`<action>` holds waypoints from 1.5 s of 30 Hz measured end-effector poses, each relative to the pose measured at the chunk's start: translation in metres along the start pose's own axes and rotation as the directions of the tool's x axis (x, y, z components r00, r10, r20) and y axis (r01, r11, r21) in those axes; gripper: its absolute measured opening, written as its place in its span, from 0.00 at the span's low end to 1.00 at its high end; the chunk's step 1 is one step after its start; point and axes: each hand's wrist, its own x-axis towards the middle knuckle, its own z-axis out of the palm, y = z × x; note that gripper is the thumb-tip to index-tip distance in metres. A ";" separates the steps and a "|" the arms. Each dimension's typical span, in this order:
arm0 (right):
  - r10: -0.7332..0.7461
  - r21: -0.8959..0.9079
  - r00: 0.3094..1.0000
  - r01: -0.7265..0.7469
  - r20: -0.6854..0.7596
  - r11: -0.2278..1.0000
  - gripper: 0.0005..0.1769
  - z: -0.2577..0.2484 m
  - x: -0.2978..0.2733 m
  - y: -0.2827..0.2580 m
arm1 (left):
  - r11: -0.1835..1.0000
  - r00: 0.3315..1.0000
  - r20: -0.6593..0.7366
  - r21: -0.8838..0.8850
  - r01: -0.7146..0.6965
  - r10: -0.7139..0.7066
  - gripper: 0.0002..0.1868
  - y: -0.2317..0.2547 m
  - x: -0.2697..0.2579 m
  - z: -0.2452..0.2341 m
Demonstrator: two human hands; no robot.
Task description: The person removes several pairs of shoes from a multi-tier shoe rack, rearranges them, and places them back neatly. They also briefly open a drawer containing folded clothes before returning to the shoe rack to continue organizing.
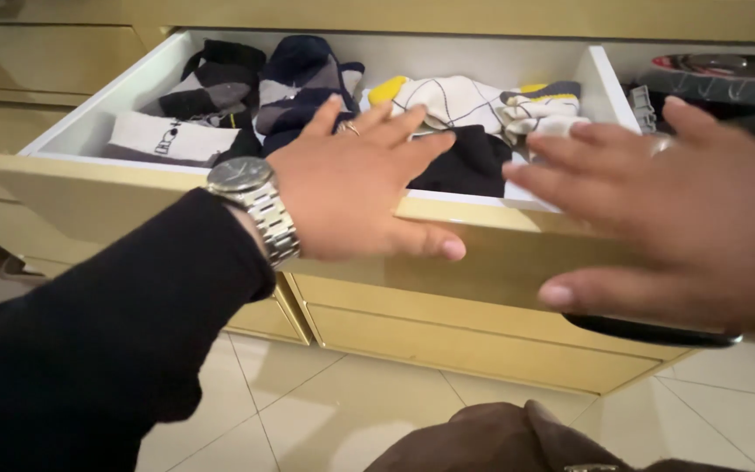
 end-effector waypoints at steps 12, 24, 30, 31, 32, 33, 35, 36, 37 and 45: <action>0.149 -0.162 0.950 -0.198 -0.273 0.967 0.37 0.001 0.003 -0.027 | 0.993 0.956 -0.285 0.108 -0.042 0.071 0.48 -0.012 0.004 0.009; 0.324 0.069 0.828 -0.330 -0.457 0.941 0.31 0.044 0.008 -0.021 | 0.975 0.782 -0.602 0.218 -0.029 0.158 0.27 -0.003 0.025 0.060; 0.378 0.198 0.783 -0.322 -0.494 0.926 0.33 0.039 0.017 -0.019 | 0.977 0.737 -0.672 0.195 0.083 0.072 0.32 -0.002 0.050 0.080; 0.378 0.199 0.782 -0.321 -0.496 0.926 0.34 0.038 0.018 -0.017 | 0.978 0.738 -0.672 0.186 0.090 0.060 0.33 -0.003 0.055 0.081; 0.392 0.194 0.788 -0.341 -0.474 0.920 0.35 0.038 0.018 -0.015 | 0.979 0.739 -0.672 0.180 0.094 0.053 0.34 -0.004 0.059 0.082; 0.406 0.188 0.794 -0.360 -0.452 0.914 0.36 0.037 0.019 -0.013 | 0.977 0.744 -0.667 0.185 0.103 0.048 0.35 -0.005 0.061 0.084; 0.441 0.157 0.807 -0.414 -0.393 0.897 0.40 0.037 0.020 -0.008 | 0.974 0.753 -0.657 0.191 0.122 0.035 0.37 -0.007 0.065 0.085; 0.463 0.134 0.812 -0.446 -0.356 0.885 0.42 0.039 0.020 -0.006 | 0.972 0.760 -0.650 0.196 0.129 0.030 0.38 -0.009 0.067 0.086; 0.486 0.110 0.814 -0.477 -0.319 0.872 0.45 0.042 0.021 -0.003 | 0.970 0.766 -0.642 0.201 0.136 0.026 0.40 -0.012 0.068 0.086; 0.481 0.085 0.832 -0.477 -0.275 0.875 0.64 0.051 0.019 0.007 | 0.974 0.841 -0.540 0.172 0.148 -0.033 0.55 -0.012 0.069 0.078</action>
